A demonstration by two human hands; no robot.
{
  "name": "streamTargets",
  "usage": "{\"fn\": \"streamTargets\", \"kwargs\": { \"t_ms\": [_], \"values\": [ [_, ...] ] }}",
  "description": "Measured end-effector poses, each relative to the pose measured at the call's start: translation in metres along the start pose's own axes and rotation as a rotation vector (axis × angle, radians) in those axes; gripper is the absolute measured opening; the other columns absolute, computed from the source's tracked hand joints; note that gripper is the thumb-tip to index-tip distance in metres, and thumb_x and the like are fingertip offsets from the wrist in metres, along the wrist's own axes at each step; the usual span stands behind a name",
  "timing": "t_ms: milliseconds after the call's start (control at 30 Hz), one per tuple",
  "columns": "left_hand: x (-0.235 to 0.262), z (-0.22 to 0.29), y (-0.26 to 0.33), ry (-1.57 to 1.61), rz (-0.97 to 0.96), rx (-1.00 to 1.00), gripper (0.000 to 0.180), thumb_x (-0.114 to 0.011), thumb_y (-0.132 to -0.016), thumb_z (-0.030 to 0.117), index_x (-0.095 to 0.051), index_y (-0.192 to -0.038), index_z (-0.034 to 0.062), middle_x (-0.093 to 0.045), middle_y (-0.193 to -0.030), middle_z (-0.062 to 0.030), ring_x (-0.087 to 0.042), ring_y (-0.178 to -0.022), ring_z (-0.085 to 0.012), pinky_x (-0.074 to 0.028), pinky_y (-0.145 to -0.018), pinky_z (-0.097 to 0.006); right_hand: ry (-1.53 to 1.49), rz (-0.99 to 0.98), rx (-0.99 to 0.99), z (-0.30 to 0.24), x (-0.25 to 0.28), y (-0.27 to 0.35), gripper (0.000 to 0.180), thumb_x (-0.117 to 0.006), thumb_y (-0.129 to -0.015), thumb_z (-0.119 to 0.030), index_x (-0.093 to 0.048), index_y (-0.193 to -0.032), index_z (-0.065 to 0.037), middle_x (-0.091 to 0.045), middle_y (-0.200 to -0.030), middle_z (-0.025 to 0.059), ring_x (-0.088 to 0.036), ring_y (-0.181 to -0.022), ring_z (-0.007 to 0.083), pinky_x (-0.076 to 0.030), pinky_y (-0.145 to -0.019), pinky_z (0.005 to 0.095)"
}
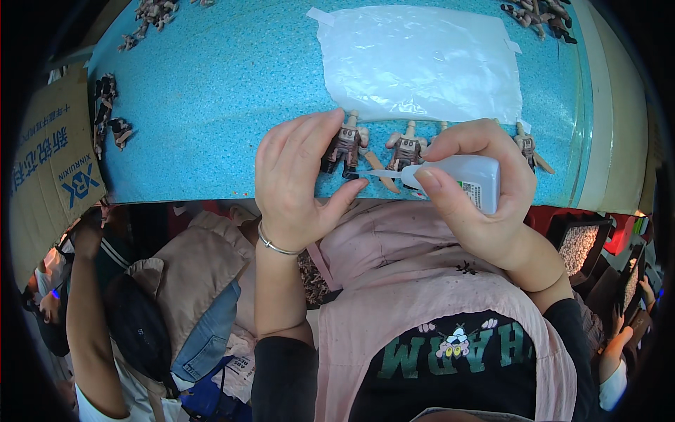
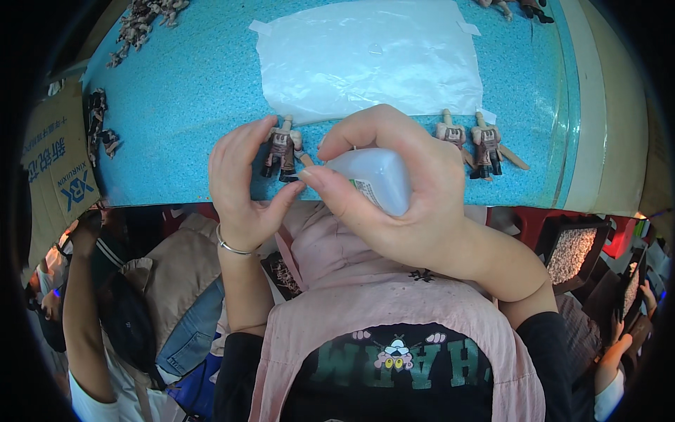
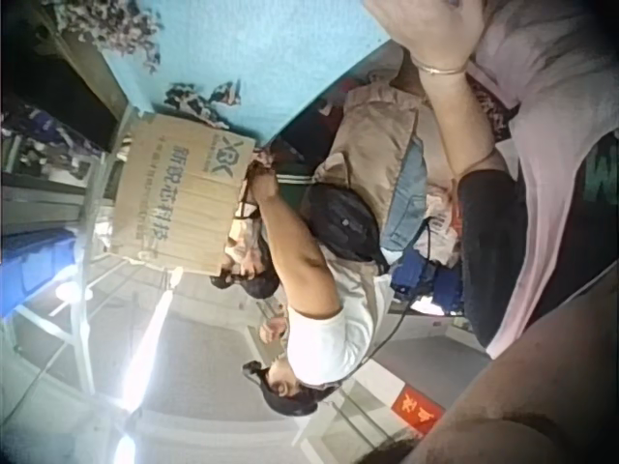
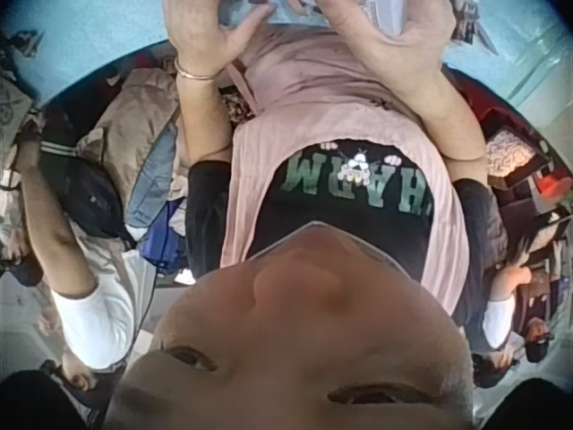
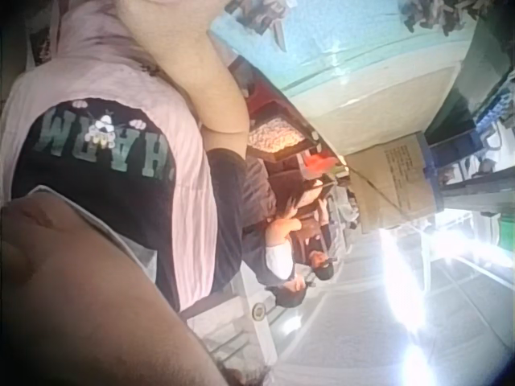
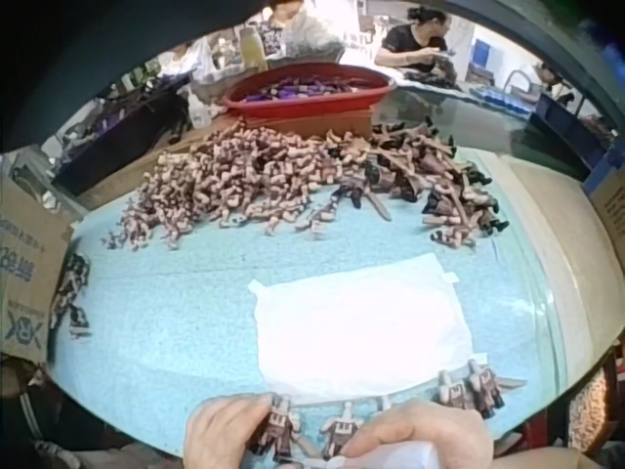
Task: The person assembles toy figurines by fitting parts together by hand, tears strips of tape, and applies glue to the figurines using a squeeze bottle.
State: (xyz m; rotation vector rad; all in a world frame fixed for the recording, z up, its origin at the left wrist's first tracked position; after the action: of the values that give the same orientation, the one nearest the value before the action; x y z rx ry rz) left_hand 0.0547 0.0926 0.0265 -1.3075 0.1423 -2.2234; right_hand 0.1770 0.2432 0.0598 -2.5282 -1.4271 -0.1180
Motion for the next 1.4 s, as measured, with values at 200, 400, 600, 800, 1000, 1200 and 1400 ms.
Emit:
{"fn": "streamTargets", "kwargs": {
  "t_ms": [200,400,600,800,1000,1200,1400],
  "values": [
    [-0.004,0.0,0.003,-0.007,-0.004,-0.002,0.068,-0.077,-0.064,0.029,-0.055,-0.123,0.0032,-0.061,-0.114,-0.0129,-0.056,-0.102,-0.0315,-0.04,-0.09,-0.042,-0.042,-0.074,-0.063,-0.001,0.007,0.003,0.02,-0.067,-0.082,-0.005,-0.055,-0.096,0.0,-0.059,-0.091,0.006,-0.055,-0.079,0.0097,-0.043,-0.07,0.0219],
    [-0.002,0.0,0.003,-0.023,-0.029,0.015,0.067,-0.078,-0.064,0.028,-0.055,-0.122,0.0023,-0.06,-0.114,-0.0145,-0.056,-0.103,-0.0325,-0.04,-0.09,-0.042,-0.066,0.027,-0.165,-0.004,0.044,0.014,0.017,-0.067,-0.082,-0.007,-0.056,-0.093,-0.002,-0.059,-0.087,0.0042,-0.053,-0.074,0.0073,-0.042,-0.066,0.0201],
    [-0.003,0.001,0.004,-0.042,-0.03,0.017,0.068,-0.078,-0.064,0.028,-0.055,-0.122,0.0024,-0.06,-0.114,-0.0145,-0.056,-0.104,-0.0326,-0.04,-0.091,-0.043,-0.032,0.054,-0.137,-0.002,0.061,0.026,0.017,-0.07,-0.079,-0.001,-0.058,-0.091,-0.002,-0.06,-0.084,0.0034,-0.054,-0.072,0.0062,-0.042,-0.063,0.0195],
    [-0.002,-0.001,0.004,-0.043,-0.074,0.033,0.068,-0.076,-0.069,0.03,-0.052,-0.125,0.0004,-0.06,-0.121,-0.0132,-0.053,-0.109,-0.0315,-0.038,-0.096,-0.041,-0.032,0.043,-0.15,-0.002,0.056,0.025,0.016,-0.07,-0.077,-0.001,-0.059,-0.089,-0.002,-0.061,-0.082,0.0036,-0.054,-0.071,0.0067,-0.042,-0.061,0.02],
    [-0.002,-0.001,0.003,-0.037,-0.026,0.008,0.069,-0.078,-0.064,0.028,-0.055,-0.123,0.0022,-0.06,-0.114,-0.0149,-0.056,-0.104,-0.0327,-0.04,-0.09,-0.043,0.01,0.021,-0.127,0.002,0.05,0.023,0.017,-0.071,-0.076,-0.001,-0.06,-0.088,-0.001,-0.061,-0.082,0.0047,-0.056,-0.07,0.0082,-0.043,-0.061,0.0212],
    [-0.001,-0.002,0.004,-0.045,-0.036,0.009,0.069,-0.078,-0.064,0.028,-0.054,-0.123,0.0019,-0.06,-0.114,-0.0145,-0.056,-0.103,-0.0325,-0.04,-0.09,-0.043,0.004,0.008,-0.118,0.003,0.047,0.023,0.018,-0.072,-0.077,-0.001,-0.06,-0.09,-0.001,-0.061,-0.084,0.0055,-0.057,-0.071,0.0093,-0.044,-0.062,0.0214],
    [-0.001,-0.001,0.003,-0.036,-0.03,0.011,0.067,-0.077,-0.066,0.029,-0.055,-0.123,0.0018,-0.06,-0.114,-0.0144,-0.056,-0.103,-0.0322,-0.04,-0.09,-0.042,0.005,-0.022,-0.178,-0.001,0.045,0.023,0.017,-0.067,-0.08,-0.005,-0.056,-0.092,-0.001,-0.059,-0.088,0.0061,-0.054,-0.077,0.0096,-0.044,-0.069,0.0229]
  ]
}}
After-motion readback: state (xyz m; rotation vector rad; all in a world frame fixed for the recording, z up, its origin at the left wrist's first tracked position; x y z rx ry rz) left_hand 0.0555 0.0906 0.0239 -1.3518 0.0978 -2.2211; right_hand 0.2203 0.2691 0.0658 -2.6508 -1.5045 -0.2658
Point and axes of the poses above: each hand's wrist, its own y-axis away from the middle knuckle, its own x-axis out of the back of the hand, z = x × y, the point moved 4 cm from there along -y, towards the middle knuckle
